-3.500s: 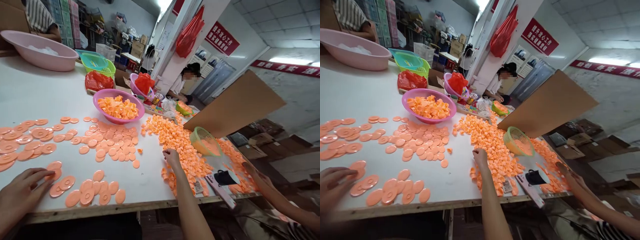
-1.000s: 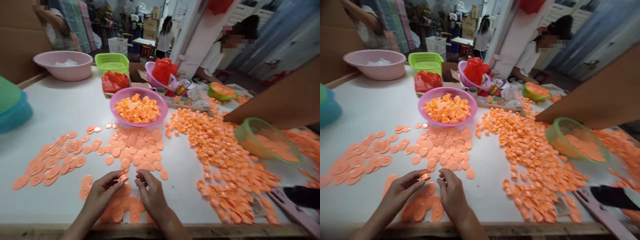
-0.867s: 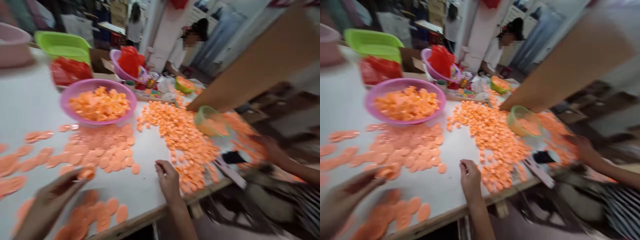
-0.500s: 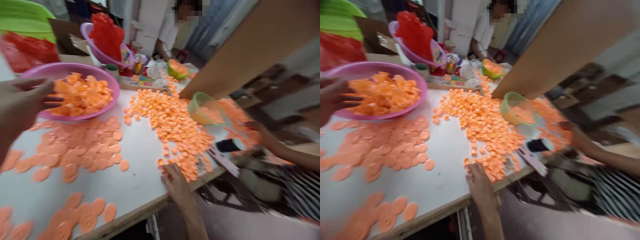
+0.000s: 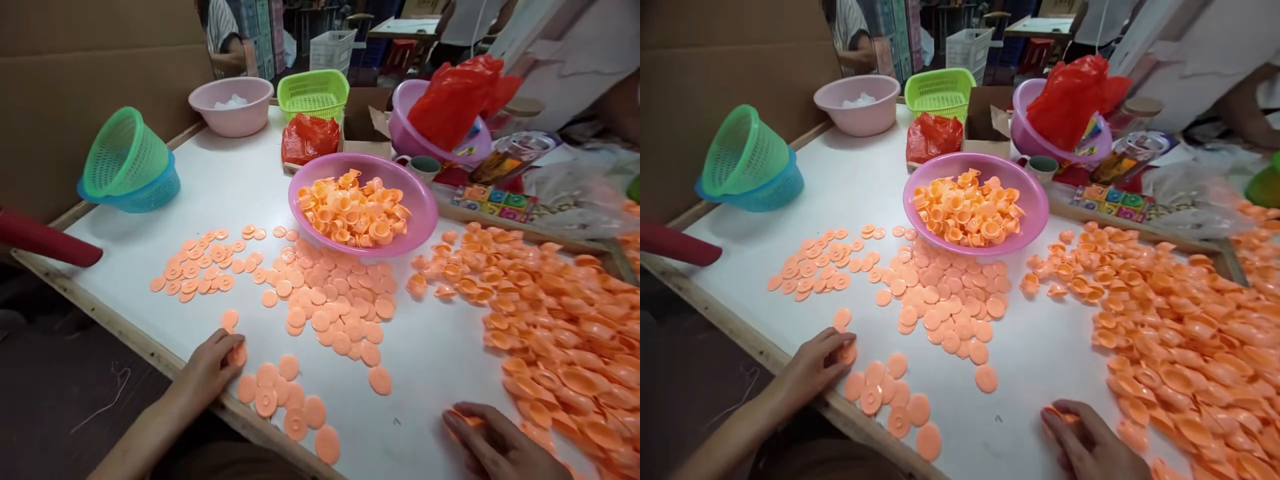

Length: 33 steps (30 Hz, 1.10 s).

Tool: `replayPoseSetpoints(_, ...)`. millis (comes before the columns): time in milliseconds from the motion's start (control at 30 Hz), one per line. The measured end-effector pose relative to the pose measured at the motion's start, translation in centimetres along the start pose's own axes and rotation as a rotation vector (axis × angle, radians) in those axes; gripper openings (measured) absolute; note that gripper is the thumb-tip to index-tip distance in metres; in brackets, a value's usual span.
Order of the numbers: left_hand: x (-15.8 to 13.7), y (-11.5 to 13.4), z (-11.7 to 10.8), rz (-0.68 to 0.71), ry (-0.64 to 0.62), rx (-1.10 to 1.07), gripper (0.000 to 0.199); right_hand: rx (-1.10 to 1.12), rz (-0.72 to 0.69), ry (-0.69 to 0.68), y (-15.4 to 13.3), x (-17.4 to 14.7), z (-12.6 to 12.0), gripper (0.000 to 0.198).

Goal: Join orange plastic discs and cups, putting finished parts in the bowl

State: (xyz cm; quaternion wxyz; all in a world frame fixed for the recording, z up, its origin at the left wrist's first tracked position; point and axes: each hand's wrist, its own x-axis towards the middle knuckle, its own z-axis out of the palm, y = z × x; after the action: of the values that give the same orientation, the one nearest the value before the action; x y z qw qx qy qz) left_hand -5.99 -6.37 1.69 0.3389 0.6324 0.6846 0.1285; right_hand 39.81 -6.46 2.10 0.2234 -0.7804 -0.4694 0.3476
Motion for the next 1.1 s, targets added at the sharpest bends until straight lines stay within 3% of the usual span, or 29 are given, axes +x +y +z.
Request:
replayPoseSetpoints(133, 1.7, 1.6, 2.4, 0.114, 0.046, -0.063, 0.03, 0.277, -0.015, -0.187, -7.9, -1.2, 5.8, 0.032)
replayPoseSetpoints(267, 3.7, 2.5, 2.6, 0.16, -0.004, -0.116, 0.033, 0.431, -0.064, -0.402, -14.7, -2.6, 14.2, 0.017)
replayPoseSetpoints(367, 4.0, 1.7, 2.5, 0.202, -0.037, -0.188, 0.027, 0.412, -0.08, -0.465, -16.9, -3.2, 19.3, 0.01)
replayPoseSetpoints(433, 4.0, 1.1, 2.5, 0.215, -0.071, -0.236, 0.021, 0.374, -0.064, -0.462, -17.2, -3.5, 21.4, 0.009)
replayPoseSetpoints(500, 4.0, 0.7, 2.4, 0.215, -0.095, -0.274, 0.02, 0.301, -0.075, -0.422, -17.1, -3.9, 22.6, 0.01)
replayPoseSetpoints(667, 4.6, 0.4, 1.1, 0.196, -0.195, -0.413, 0.023, 0.063, -0.28, -0.27, -17.5, -4.7, 23.2, 0.015)
replayPoseSetpoints(767, 5.1, 0.5, 0.3, 0.125, -0.253, -0.501, 0.02, 0.059, -0.276, -0.275, -17.8, -4.9, 23.3, 0.016)
replayPoseSetpoints(867, 5.4, 0.9, 0.8, 0.049, -0.137, -0.477, 0.009, 0.066, -0.264, -0.272, -17.6, -5.2, 23.4, 0.017)
replayPoseSetpoints(933, 5.3, 1.0, 1.6, 0.041, -0.071, -0.445, 0.017, 0.063, -0.265, -0.267, -17.4, -5.4, 23.5, 0.018)
replayPoseSetpoints(1100, 5.1, 0.6, 2.6, 0.046, -0.082, -0.404, 0.023, 0.048, -0.26, -0.246, -17.6, -5.4, 23.8, 0.019)
